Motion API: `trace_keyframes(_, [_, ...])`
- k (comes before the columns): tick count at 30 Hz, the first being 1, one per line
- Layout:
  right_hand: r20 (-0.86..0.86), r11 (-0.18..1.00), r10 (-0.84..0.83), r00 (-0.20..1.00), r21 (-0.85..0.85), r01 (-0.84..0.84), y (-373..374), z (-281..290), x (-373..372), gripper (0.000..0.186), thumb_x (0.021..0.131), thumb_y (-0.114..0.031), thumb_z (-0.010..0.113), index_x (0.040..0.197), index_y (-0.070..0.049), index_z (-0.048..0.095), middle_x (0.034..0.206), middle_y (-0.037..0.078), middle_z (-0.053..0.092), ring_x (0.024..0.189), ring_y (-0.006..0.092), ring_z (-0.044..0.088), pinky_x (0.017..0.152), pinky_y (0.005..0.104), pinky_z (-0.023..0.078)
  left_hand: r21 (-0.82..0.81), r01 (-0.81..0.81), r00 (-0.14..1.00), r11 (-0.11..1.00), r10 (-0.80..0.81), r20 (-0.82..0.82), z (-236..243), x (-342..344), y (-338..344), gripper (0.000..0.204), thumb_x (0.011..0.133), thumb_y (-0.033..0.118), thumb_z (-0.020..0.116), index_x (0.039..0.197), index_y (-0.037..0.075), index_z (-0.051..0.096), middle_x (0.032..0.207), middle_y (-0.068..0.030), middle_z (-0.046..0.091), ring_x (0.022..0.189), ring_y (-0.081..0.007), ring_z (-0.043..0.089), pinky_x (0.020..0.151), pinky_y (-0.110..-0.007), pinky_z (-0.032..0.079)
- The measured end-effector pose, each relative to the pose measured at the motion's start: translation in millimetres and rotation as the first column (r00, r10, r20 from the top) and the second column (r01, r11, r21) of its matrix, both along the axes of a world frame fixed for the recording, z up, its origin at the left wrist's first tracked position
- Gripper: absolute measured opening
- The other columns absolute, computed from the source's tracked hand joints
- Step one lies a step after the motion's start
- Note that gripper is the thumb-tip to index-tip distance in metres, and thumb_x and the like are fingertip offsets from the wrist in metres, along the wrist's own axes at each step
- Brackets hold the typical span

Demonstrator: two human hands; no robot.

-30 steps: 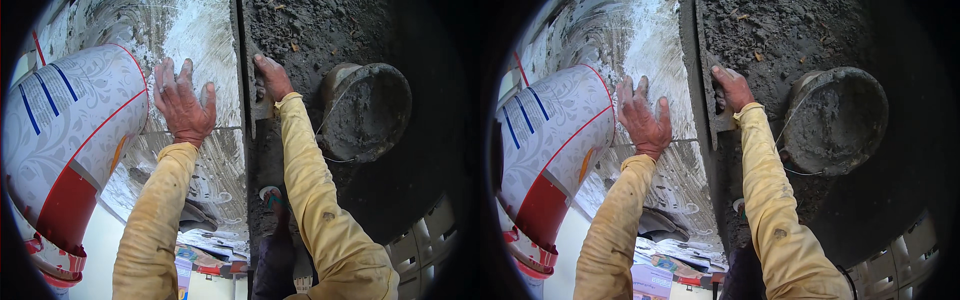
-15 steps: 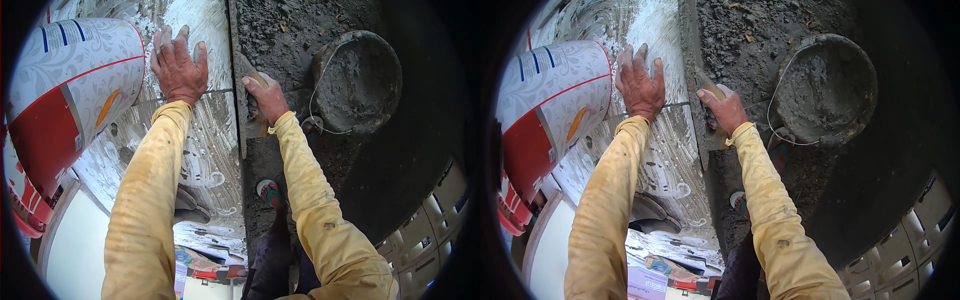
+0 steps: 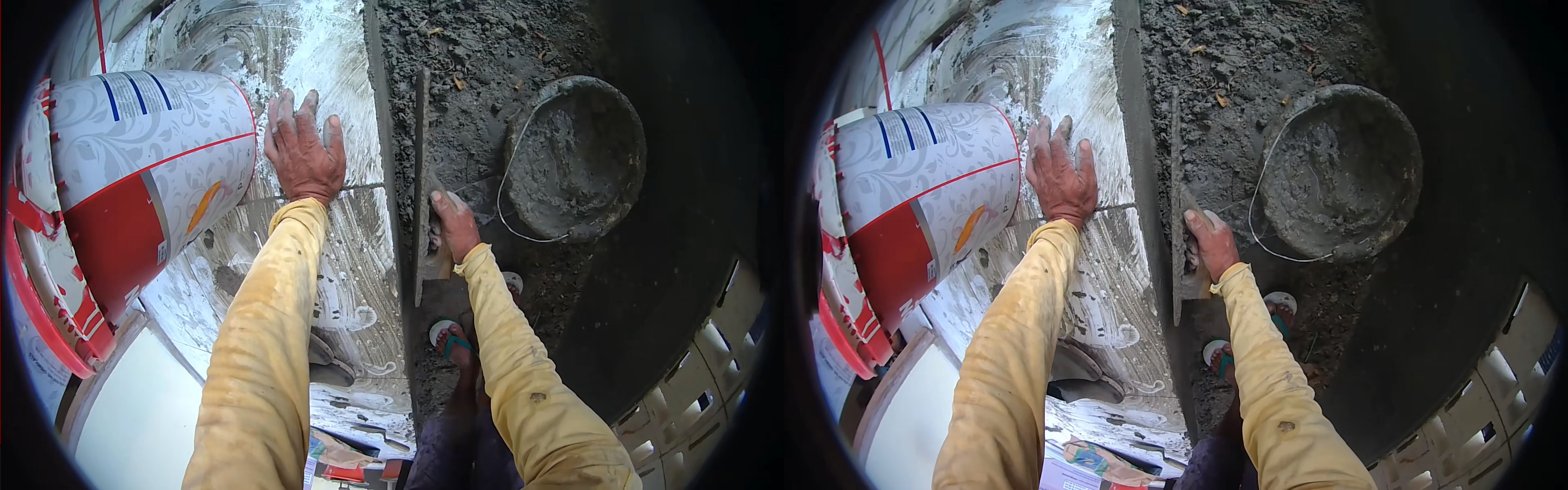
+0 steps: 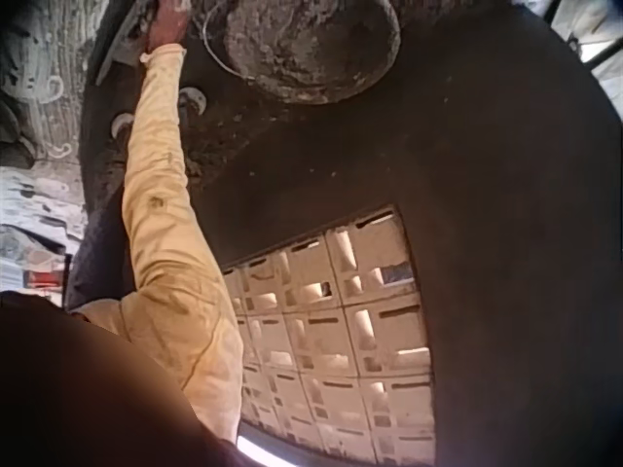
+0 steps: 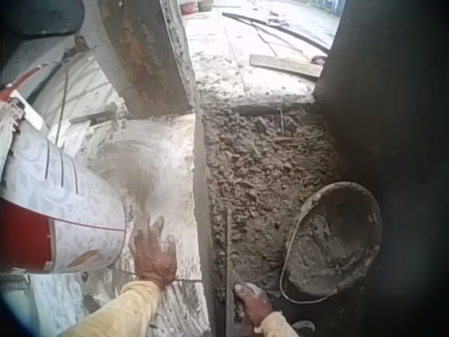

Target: Applying and smoothing mortar or cement along a structural edge using a wooden float.

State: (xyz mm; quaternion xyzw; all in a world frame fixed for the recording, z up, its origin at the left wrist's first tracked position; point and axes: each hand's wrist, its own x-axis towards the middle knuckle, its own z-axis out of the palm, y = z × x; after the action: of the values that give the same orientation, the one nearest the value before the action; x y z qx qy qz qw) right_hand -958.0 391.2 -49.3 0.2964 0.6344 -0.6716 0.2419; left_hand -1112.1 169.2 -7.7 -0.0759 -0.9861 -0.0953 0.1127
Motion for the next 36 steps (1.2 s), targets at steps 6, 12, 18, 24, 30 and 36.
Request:
trace_keyframes(6, [-0.069, 0.998, -0.049, 0.996, -0.036, 0.047, -1.6, -48.0, -139.1, 0.063, 0.09, -0.06, 0.065, 0.109, 0.001, 0.068, 0.08, 0.004, 0.062, 0.067, 0.0114, 0.053, 0.064, 0.0283, 0.045, 0.008, 0.022, 0.999, 1.0, -0.022, 0.038, 0.3, -0.4, 1.4, 0.054, 0.094, 0.035, 0.059, 0.141, 0.01, 0.05, 0.149, -0.0171, 0.039, 0.145, -0.0393, 0.03, 0.118, -0.053, 0.02])
trace_keyframes(12, [-0.012, 0.971, -0.111, 0.994, -0.213, 0.106, -8.5, -63.7, -181.0, 0.056, 0.092, -0.058, 0.065, 0.103, -0.003, 0.067, 0.068, -0.001, 0.052, 0.054, 0.0079, 0.044, 0.049, 0.0263, 0.037, 0.035, 0.033, 0.997, 0.999, -0.035, 0.066, 5.2, -2.9, 2.9, 0.052, 0.097, 0.036, 0.055, 0.141, 0.008, 0.05, 0.151, -0.0168, 0.038, 0.145, -0.0402, 0.03, 0.117, -0.053, 0.021])
trace_keyframes(18, [-0.022, 0.972, -0.14, 0.99, -0.193, 0.133, -11.3, -80.1, -200.6, 0.053, 0.093, -0.056, 0.065, 0.103, -0.004, 0.066, 0.068, -0.002, 0.051, 0.052, 0.0078, 0.044, 0.047, 0.0263, 0.036, 0.039, 0.028, 0.995, 0.999, -0.032, 0.095, 6.6, -3.1, 4.3, 0.057, 0.093, 0.033, 0.057, 0.143, 0.007, 0.047, 0.152, -0.0183, 0.036, 0.145, -0.0414, 0.029, 0.117, -0.055, 0.02])
trace_keyframes(24, [-0.106, 0.983, -0.096, 0.99, -0.163, 0.078, -5.5, -37.1, -263.5, 0.055, 0.092, -0.053, 0.068, 0.113, -0.002, 0.066, 0.071, -0.003, 0.053, 0.056, 0.0076, 0.045, 0.045, 0.0254, 0.037, 0.048, 0.03, 0.995, 0.998, -0.035, 0.096, 11.1, -5.7, 7.5, 0.057, 0.093, 0.032, 0.058, 0.142, 0.006, 0.046, 0.152, -0.0196, 0.036, 0.145, -0.0424, 0.029, 0.117, -0.055, 0.019])
trace_keyframes(30, [-0.213, 0.992, 0.083, 0.974, 0.115, -0.06, 1.9, 6.0, -224.9, 0.065, 0.088, -0.06, 0.069, 0.107, 0.003, 0.066, 0.081, 0.007, 0.064, 0.077, 0.0188, 0.058, 0.075, 0.0361, 0.048, 0.047, 0.027, 0.995, 0.999, -0.031, 0.096, 10.5, -8.5, 13.4, 0.056, 0.094, 0.032, 0.058, 0.142, 0.006, 0.046, 0.152, -0.0196, 0.036, 0.145, -0.0426, 0.029, 0.118, -0.055, 0.019])
trace_keyframes(36, [0.018, 0.987, 0.159, 0.987, -0.017, -0.159, 6.1, 54.4, -154.6, 0.068, 0.091, -0.062, 0.062, 0.11, 0.004, 0.067, 0.095, 0.014, 0.069, 0.086, 0.0219, 0.06, 0.083, 0.0356, 0.047, 0.032, 0.032, 0.993, 0.999, -0.035, 0.109, 15.9, -7.3, 0.5, 0.055, 0.094, 0.03, 0.056, 0.143, 0.006, 0.046, 0.153, -0.0198, 0.035, 0.144, -0.043, 0.03, 0.117, -0.056, 0.02])
